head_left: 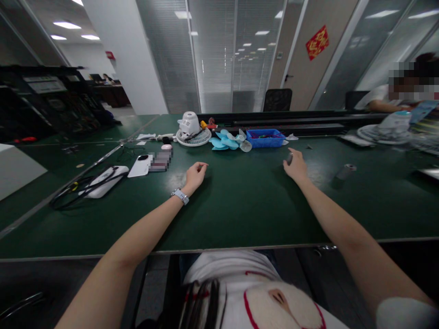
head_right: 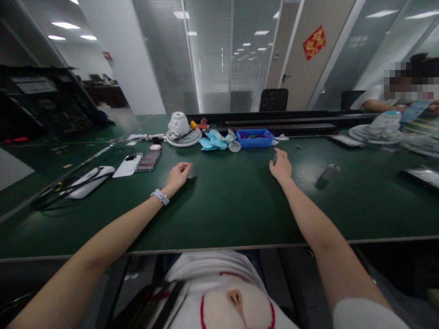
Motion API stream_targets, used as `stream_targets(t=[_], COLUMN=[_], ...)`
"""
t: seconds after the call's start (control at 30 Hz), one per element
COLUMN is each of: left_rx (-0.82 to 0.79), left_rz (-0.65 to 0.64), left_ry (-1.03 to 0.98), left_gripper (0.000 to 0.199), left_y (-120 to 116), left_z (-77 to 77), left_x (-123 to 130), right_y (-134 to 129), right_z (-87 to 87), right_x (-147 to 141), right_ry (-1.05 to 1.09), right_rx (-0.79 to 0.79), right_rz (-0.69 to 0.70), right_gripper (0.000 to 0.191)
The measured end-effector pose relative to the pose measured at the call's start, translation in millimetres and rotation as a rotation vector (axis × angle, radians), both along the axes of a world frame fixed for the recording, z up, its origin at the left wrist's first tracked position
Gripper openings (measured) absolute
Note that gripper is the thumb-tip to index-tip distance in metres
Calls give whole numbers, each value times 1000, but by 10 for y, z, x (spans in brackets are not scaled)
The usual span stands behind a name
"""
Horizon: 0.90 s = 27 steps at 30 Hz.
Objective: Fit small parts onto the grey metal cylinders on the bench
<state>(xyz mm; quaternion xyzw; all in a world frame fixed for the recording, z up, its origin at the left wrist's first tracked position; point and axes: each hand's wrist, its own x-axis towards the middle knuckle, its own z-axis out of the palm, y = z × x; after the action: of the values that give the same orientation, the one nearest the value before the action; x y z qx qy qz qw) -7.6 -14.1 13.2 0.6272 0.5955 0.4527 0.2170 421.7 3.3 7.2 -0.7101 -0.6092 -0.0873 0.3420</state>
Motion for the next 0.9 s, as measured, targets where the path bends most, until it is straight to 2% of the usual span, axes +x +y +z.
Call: stream_targets(t=[0.17,0.33,0.47,0.9], left_rx=[-9,-6,-13,8], left_rz=[-2,1,6,7], left_ry=[-3,-3,-8,25], left_gripper=[28,27,26,29], left_y=[-13,-8,-17,19], left_z=[12,-1,10,-27], left_x=[3,1,3,-3], right_y=[23,86,98,116], right_z=[-16,-63,-75,-104], right_x=[0,65,86,98], right_ry=[119,224,233,234], right_rx=[9,-62,-62,-22], right_rz=[-93,-173,-180,-256], right_gripper=[71,60,53,49])
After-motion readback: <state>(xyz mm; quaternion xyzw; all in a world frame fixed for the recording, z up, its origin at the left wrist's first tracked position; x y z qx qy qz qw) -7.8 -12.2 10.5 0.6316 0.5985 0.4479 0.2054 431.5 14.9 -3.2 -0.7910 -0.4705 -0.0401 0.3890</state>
